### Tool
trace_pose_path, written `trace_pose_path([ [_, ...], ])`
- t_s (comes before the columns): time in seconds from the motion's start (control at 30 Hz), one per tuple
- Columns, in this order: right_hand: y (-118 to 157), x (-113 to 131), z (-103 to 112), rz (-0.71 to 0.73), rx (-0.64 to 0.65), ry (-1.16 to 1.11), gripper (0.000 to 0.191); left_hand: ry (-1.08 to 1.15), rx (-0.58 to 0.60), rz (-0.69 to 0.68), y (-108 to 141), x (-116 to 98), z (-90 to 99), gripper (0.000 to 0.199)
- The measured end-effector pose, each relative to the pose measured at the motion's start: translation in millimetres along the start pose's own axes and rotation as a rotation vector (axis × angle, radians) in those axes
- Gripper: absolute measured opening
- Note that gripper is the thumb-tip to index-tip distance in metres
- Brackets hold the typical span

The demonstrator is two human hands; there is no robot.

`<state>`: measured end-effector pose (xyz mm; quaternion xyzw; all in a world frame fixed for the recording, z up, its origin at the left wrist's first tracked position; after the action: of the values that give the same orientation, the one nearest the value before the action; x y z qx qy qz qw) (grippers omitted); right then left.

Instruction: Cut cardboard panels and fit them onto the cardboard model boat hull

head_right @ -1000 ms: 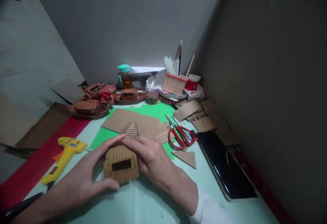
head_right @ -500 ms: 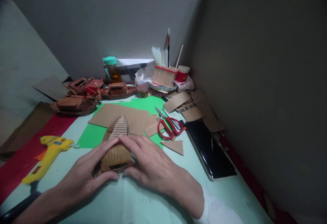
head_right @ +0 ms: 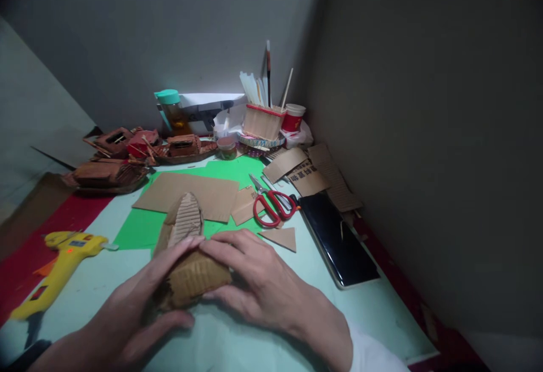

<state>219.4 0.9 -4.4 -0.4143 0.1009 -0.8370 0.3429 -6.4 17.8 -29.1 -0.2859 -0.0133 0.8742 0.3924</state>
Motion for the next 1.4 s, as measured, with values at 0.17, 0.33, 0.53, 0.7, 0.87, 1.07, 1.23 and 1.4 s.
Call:
trace_pose_path([
  [0.17, 29, -9, 8, -0.116, -0.001, 0.081, 0.053, 0.011, -0.063, 0.0, 0, 1, 4.8, 0.081],
  [0.33, 40, -19, 4, -0.19, 0.049, 0.127, 0.055, -0.05, -0.078, -0.055, -7, -8, 8.5, 0.065],
  [0.53, 39, -19, 2, -0.199, 0.098, 0.13, 0.059, -0.378, 0.035, -0.295, -19, -21, -10.7, 0.068],
  [0.7, 37, -20, -1, -0.21, 0.098, 0.145, 0.067, -0.483, 0.066, -0.323, -23, -18, -28.3, 0.067],
  [0.87, 37, -23, 0, -0.208, 0.094, 0.158, 0.07, -0.392, 0.09, -0.198, -22, -19, -22.4, 0.075],
  [1.07, 38, -23, 2, -0.194, 0.109, 0.178, 0.066, -0.295, 0.069, -0.102, -25, -15, -19.9, 0.079],
  [1.23, 38, -21, 3, -0.19, 0.119, 0.197, 0.065, -0.275, 0.059, -0.055, -27, -14, -22.1, 0.078],
  [1.4, 37, -20, 3, -0.178, 0.124, 0.209, 0.064, -0.247, 0.047, -0.061, -26, -15, -21.4, 0.079],
])
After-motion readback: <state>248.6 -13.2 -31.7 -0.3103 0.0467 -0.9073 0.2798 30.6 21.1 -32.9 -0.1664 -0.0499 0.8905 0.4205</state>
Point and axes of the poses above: each hand's wrist, its own y-axis away from the middle knuckle, its own z-axis out of the back of the hand, x = y × z, the point moved 3 cm from there along -y, towards the middle knuckle
